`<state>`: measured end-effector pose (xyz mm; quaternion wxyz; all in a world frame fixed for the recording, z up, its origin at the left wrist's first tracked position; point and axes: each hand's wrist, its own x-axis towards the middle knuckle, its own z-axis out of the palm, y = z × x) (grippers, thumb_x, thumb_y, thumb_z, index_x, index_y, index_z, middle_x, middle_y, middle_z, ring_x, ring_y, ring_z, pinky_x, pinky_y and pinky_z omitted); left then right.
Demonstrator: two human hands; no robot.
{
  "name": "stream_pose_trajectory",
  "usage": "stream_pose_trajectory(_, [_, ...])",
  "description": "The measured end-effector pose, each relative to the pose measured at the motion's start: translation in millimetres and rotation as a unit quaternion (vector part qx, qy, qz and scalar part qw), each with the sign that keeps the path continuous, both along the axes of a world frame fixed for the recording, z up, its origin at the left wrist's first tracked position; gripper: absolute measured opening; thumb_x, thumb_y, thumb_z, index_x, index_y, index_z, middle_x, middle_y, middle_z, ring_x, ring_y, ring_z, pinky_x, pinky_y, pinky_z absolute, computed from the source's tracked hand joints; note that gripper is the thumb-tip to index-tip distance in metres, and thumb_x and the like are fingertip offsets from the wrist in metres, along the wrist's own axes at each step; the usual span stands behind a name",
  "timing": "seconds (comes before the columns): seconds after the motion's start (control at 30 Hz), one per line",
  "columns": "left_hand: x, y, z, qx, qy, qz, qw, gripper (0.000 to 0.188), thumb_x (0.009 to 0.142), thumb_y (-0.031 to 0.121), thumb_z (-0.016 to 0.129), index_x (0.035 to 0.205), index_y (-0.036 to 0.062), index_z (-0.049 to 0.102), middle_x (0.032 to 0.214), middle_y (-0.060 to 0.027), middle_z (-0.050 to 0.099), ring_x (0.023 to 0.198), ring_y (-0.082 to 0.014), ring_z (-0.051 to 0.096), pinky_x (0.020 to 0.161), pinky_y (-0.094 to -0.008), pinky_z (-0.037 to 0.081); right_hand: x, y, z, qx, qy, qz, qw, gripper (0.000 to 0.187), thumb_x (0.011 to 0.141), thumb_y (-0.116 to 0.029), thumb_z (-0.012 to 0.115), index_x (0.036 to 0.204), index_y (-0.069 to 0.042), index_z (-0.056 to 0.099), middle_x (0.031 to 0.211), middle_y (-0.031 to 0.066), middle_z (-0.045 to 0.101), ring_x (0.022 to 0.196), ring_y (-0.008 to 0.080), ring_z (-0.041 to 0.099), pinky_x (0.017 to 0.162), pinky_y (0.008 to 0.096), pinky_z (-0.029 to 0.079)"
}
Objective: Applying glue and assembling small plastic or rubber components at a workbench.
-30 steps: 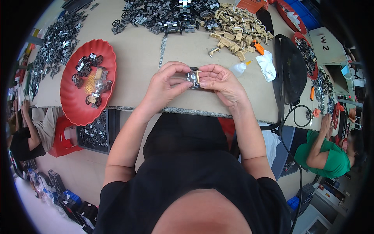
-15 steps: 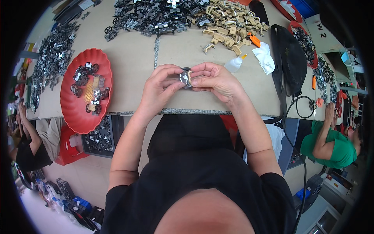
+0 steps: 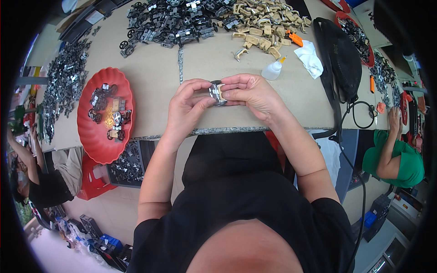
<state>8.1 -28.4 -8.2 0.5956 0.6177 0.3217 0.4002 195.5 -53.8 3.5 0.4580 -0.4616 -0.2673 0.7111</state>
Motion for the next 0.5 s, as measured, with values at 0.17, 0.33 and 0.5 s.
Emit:
stream_pose_trajectory(0.17, [-0.1, 0.9, -2.8, 0.013, -0.005, -0.001, 1.000, 0.028, 0.078, -0.008, 0.059, 0.106, -0.0047, 0.053, 0.112, -0.0102, 0.045, 0.103, -0.0175, 0.051, 0.084, -0.0287, 0.050, -1.4, -0.9, -2.7, 0.006, 0.013, -0.016, 1.000, 0.031, 0.073, 0.000, 0.068, 0.100, 0.005, 0.055, 0.087, 0.0107, 0.063, 0.074, 0.0144, 0.062, 0.066, 0.0247, 0.051])
stream_pose_trajectory(0.33, [-0.1, 0.4, -3.0, 0.007, -0.018, -0.007, 1.000, 0.029, 0.077, -0.009, 0.059, 0.105, -0.0045, 0.053, 0.110, -0.0101, 0.046, 0.102, -0.0176, 0.052, 0.085, -0.0291, 0.050, -2.6, -1.0, -7.5, 0.020, 0.000, -0.025, 0.999, 0.029, 0.073, 0.000, 0.069, 0.098, 0.003, 0.054, 0.083, 0.0103, 0.063, 0.073, 0.0138, 0.061, 0.064, 0.0249, 0.051])
stream_pose_trajectory(0.5, [-1.9, 1.3, -4.2, 0.006, -0.029, -0.015, 0.999, 0.028, 0.077, -0.011, 0.059, 0.103, -0.0037, 0.054, 0.110, -0.0098, 0.046, 0.100, -0.0171, 0.053, 0.083, -0.0288, 0.051, -2.6, -0.9, -10.6, 0.043, -0.012, -0.018, 0.999, 0.023, 0.073, 0.001, 0.068, 0.093, 0.004, 0.057, 0.081, 0.0107, 0.063, 0.071, 0.0140, 0.061, 0.064, 0.0243, 0.051])
